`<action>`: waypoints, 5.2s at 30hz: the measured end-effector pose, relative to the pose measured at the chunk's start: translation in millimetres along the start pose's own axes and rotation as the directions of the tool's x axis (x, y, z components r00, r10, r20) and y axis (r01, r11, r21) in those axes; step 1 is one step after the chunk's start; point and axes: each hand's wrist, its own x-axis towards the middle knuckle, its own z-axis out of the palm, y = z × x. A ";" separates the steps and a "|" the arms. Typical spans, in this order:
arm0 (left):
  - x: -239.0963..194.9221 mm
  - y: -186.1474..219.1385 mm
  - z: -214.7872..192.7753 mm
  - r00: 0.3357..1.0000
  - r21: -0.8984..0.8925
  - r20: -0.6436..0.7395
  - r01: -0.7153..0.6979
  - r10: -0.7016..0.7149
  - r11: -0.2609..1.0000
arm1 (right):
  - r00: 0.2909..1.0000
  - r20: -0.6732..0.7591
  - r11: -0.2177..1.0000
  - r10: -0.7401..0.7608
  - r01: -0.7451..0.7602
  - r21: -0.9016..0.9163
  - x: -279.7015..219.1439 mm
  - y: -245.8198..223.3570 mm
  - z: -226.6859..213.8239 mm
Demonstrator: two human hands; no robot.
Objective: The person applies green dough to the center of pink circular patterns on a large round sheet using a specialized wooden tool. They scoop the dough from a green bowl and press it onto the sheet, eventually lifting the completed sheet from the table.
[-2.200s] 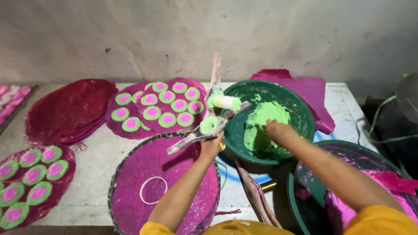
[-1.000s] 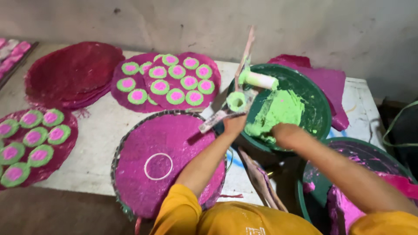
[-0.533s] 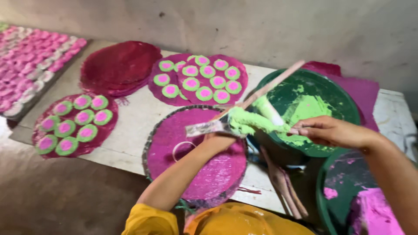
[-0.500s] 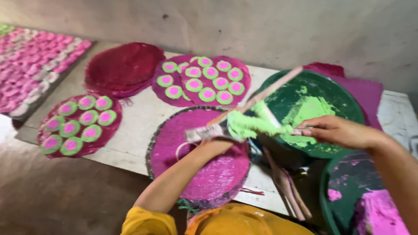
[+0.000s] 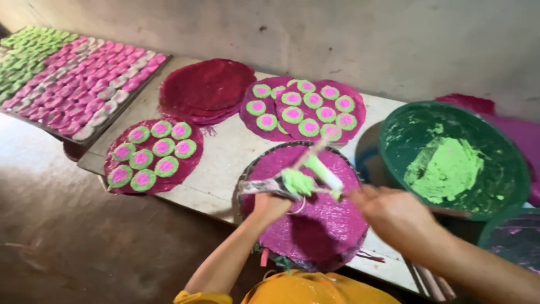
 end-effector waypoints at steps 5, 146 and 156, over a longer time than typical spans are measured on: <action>9.7 19.5 -41.5 0.966 0.059 -0.258 0.001 0.014 0.998 | 0.926 -0.077 0.779 0.370 -0.264 0.569 26.4 -27.7 12.2; 54.6 -6.4 -68.6 0.992 0.467 -0.127 0.063 -0.004 0.882 | 0.820 0.401 -0.113 0.409 -0.390 0.914 40.3 -49.2 131.1; 62.0 34.1 -50.0 0.990 0.452 0.138 -0.068 0.005 0.890 | 0.843 0.512 -0.196 0.164 -0.481 0.854 -24.8 91.2 120.3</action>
